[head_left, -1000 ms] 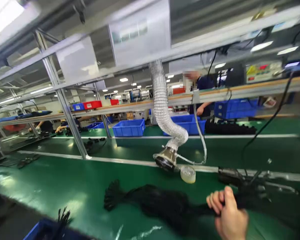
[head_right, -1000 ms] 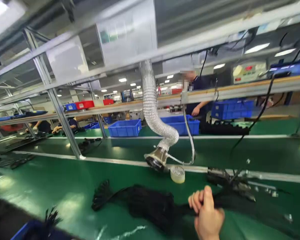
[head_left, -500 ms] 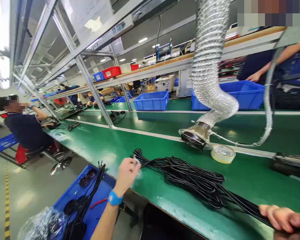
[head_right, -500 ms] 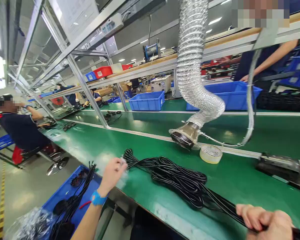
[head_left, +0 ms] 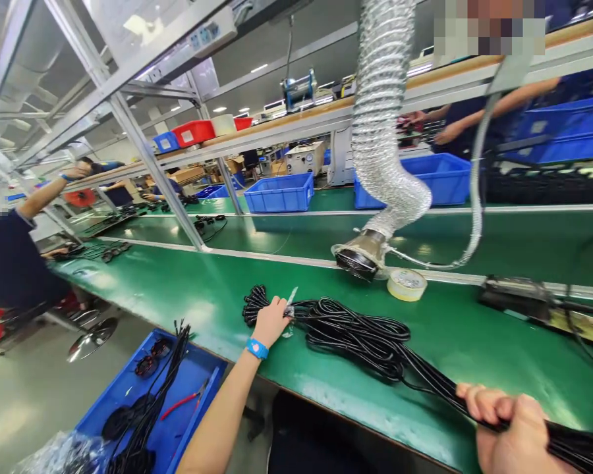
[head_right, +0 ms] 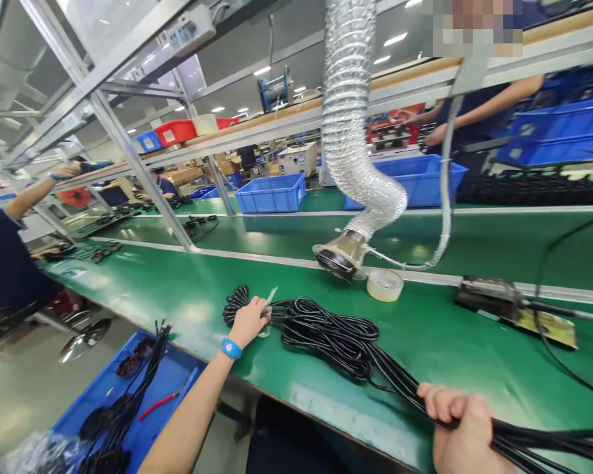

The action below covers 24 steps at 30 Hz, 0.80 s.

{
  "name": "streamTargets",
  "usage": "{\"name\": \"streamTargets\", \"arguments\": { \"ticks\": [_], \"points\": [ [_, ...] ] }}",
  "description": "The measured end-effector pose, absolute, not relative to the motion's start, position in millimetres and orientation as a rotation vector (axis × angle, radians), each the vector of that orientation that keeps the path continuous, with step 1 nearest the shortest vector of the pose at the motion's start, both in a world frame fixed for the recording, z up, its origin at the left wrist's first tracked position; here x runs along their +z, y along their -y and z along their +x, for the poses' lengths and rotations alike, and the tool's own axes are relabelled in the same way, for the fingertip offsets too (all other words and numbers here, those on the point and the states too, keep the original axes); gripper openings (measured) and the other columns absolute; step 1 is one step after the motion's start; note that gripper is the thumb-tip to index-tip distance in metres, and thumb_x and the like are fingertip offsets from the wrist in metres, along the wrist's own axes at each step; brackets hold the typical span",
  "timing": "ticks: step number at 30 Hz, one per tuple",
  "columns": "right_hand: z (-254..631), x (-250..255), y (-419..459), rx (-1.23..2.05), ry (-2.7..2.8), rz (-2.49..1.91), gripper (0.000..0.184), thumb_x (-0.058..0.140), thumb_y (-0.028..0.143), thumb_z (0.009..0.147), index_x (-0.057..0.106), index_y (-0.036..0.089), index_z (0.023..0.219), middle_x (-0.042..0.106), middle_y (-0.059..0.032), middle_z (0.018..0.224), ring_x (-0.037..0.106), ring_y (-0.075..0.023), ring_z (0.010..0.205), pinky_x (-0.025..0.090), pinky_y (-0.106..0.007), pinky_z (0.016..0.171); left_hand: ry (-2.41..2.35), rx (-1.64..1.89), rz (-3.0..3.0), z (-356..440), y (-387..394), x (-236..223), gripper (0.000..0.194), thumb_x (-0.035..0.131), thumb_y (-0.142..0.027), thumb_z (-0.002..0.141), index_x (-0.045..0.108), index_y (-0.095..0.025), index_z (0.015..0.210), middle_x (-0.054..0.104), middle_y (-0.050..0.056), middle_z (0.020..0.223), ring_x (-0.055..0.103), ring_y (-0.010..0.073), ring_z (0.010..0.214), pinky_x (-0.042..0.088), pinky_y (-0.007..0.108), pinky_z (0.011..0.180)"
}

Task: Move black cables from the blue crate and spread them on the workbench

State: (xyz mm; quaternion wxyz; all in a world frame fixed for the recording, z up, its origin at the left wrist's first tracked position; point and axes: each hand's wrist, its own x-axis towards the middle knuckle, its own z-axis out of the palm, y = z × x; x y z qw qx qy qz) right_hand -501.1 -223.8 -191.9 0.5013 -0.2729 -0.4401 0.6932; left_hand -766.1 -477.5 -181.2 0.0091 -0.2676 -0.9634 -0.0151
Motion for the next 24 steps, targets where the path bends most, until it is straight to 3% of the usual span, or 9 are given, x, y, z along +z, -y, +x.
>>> {"name": "streamTargets", "arguments": {
  "ticks": [7, 13, 16, 19, 22, 24],
  "points": [
    [-485.4, -193.5, 215.9, 1.800, 0.997, -0.624, 0.054, 0.073, 0.062, 0.076, 0.040, 0.022, 0.064, 0.039, 0.0051, 0.059, 0.041, -0.0151, 0.061, 0.044, -0.044, 0.089, 2.814, 0.139, -0.884, -767.3, 494.4, -187.6, 0.014, 0.047, -0.025, 0.096, 0.051, -0.020, 0.109, 0.057, 0.005, 0.112, 0.065, 0.0159, 0.083, 0.044, 0.024, 0.061],
    [-520.9, -151.6, 224.5, 1.996, 1.034, -0.526, 0.052, 0.075, 0.059, 0.077, 0.042, 0.021, 0.067, 0.041, 0.0054, 0.062, 0.042, -0.0130, 0.062, 0.049, -0.036, 0.086, 2.671, 0.257, -0.819, -799.7, 529.7, -158.6, 0.016, 0.042, -0.028, 0.098, 0.053, -0.020, 0.107, 0.059, 0.005, 0.107, 0.064, 0.0165, 0.074, 0.036, 0.024, 0.051],
    [-562.9, -134.6, 242.8, 2.092, 1.073, -0.378, 0.049, 0.075, 0.059, 0.078, 0.046, 0.021, 0.068, 0.047, 0.0044, 0.065, 0.049, -0.0138, 0.066, 0.050, -0.037, 0.088, 2.633, 0.317, -0.702, -831.3, 561.2, -127.2, 0.018, 0.043, -0.030, 0.098, 0.053, -0.019, 0.108, 0.060, 0.006, 0.108, 0.064, 0.0172, 0.072, 0.036, 0.025, 0.052],
    [-609.9, -132.9, 270.7, 2.190, 1.044, -0.303, 0.048, 0.077, 0.060, 0.076, 0.050, 0.021, 0.070, 0.059, 0.0018, 0.074, 0.059, -0.0171, 0.083, 0.046, -0.038, 0.100, 2.600, 0.355, -0.540, -864.2, 601.8, -94.6, 0.022, 0.041, -0.033, 0.099, 0.052, -0.019, 0.111, 0.059, 0.007, 0.109, 0.065, 0.0201, 0.074, 0.040, 0.026, 0.055],
    [-653.2, -150.8, 303.7, 2.370, 1.016, -0.372, 0.048, 0.080, 0.061, 0.071, 0.054, 0.020, 0.070, 0.067, -0.0014, 0.092, 0.058, -0.0190, 0.107, 0.042, -0.031, 0.106, 2.676, 0.282, -0.375, -890.9, 642.5, -76.8, 0.027, 0.037, -0.032, 0.100, 0.051, -0.018, 0.117, 0.057, 0.011, 0.116, 0.066, 0.0250, 0.088, 0.046, 0.030, 0.066],
    [-676.9, -170.3, 323.6, 2.489, 1.005, -0.435, 0.049, 0.083, 0.061, 0.065, 0.057, 0.019, 0.070, 0.067, -0.0030, 0.092, 0.058, -0.0205, 0.108, 0.045, -0.032, 0.103, 2.821, 0.177, -0.276, -902.6, 664.4, -78.5, 0.027, 0.041, -0.029, 0.098, 0.053, -0.017, 0.118, 0.054, 0.013, 0.121, 0.066, 0.0276, 0.097, 0.048, 0.033, 0.075]
  ]
}}
